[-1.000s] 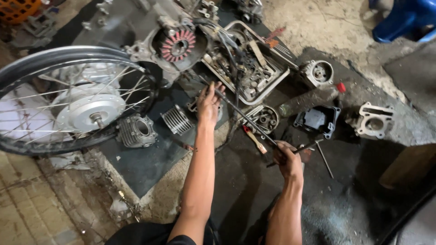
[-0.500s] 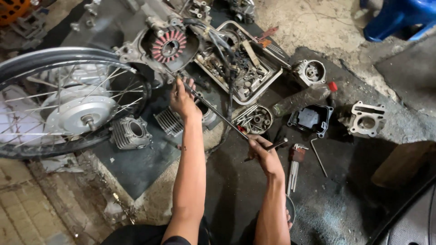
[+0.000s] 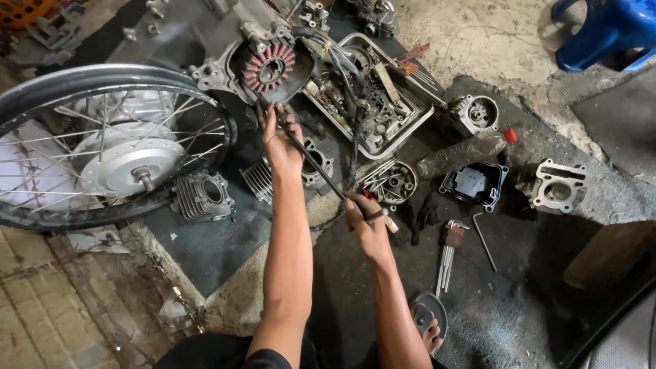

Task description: Disassembling and repairing a motorcycle engine block using hand tools.

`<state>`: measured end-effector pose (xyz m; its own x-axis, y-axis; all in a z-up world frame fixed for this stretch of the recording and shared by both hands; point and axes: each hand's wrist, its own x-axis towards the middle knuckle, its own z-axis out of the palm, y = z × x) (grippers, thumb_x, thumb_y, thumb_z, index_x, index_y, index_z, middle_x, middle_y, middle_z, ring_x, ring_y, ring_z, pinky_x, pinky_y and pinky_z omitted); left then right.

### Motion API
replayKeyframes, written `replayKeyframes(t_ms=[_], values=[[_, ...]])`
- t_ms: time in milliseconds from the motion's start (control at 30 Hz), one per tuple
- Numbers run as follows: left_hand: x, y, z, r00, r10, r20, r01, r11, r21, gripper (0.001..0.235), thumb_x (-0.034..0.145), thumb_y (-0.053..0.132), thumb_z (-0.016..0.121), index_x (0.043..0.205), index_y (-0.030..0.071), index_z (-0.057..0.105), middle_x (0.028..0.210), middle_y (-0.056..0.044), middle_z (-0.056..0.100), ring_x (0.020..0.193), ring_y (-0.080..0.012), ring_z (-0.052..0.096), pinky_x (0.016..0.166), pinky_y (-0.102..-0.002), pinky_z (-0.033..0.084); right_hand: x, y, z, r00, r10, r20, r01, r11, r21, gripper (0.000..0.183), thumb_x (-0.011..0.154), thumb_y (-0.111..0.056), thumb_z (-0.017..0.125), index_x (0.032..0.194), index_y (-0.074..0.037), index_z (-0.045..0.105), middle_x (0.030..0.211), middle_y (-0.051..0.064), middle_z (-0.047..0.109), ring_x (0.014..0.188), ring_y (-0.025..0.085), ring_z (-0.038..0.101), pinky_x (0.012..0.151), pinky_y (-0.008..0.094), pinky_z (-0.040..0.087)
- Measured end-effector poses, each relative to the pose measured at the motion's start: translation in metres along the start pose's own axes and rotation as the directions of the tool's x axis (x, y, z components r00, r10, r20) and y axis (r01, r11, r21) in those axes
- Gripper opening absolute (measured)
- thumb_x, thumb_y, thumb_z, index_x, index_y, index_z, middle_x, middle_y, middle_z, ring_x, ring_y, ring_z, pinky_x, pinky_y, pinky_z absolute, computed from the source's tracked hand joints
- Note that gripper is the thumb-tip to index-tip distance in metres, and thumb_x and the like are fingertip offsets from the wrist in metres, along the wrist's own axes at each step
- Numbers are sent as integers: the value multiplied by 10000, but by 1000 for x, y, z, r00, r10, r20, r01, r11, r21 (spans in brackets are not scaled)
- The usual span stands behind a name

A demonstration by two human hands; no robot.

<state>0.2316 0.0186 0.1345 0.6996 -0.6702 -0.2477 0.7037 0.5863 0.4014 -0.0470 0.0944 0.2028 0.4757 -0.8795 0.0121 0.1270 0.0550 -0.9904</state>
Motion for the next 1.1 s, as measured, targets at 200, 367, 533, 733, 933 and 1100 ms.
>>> replayKeyframes(t_ms=[200,367,533,733,933,1100], values=[[4,3,-1,988,-64,141,100,959,-264,113,1041,193,658,1142,228,693,1085,35,728,809,-89,571,643,-127,486,7,-21,2,999,8,40,-7,1000,-25,299,1029,-163,616,1190,70,712,591,72,540,573,162,544,585,302,482],[7,4,8,973,-73,217,147,927,-346,95,1048,179,618,1111,120,657,1049,34,689,796,-79,540,607,-115,439,12,-17,2,999,14,39,-12,999,-43,297,1031,-168,611,1206,46,722,590,73,547,579,155,547,602,303,503],[4,6,8,972,-60,227,144,916,-375,92,1057,153,600,1135,117,632,1058,20,679,795,-83,540,611,-123,447,13,-19,0,996,85,26,-83,992,-90,311,1035,-202,611,1231,12,726,601,96,574,597,173,547,609,330,496],[5,4,7,970,-57,237,152,902,-405,99,1061,155,594,1148,120,624,1057,14,666,799,-87,536,609,-132,447,11,-18,-1,994,104,26,-98,983,-156,295,1026,-206,626,1235,-28,733,641,78,601,649,158,584,651,319,522],[25,1,-12,966,-23,259,123,918,-377,151,1075,180,575,1199,200,659,1134,4,684,819,-102,546,621,-148,430,12,-16,4,998,52,35,-45,981,-188,307,1034,-214,609,1242,-26,733,823,240,724,817,256,668,782,465,555],[6,8,1,965,-35,258,111,951,-289,137,1062,181,603,1169,168,687,1184,-12,726,833,-122,591,643,-161,448,14,-23,7,999,11,52,1,974,-225,342,1057,-228,572,1268,5,706,926,263,741,919,317,696,850,497,550]])
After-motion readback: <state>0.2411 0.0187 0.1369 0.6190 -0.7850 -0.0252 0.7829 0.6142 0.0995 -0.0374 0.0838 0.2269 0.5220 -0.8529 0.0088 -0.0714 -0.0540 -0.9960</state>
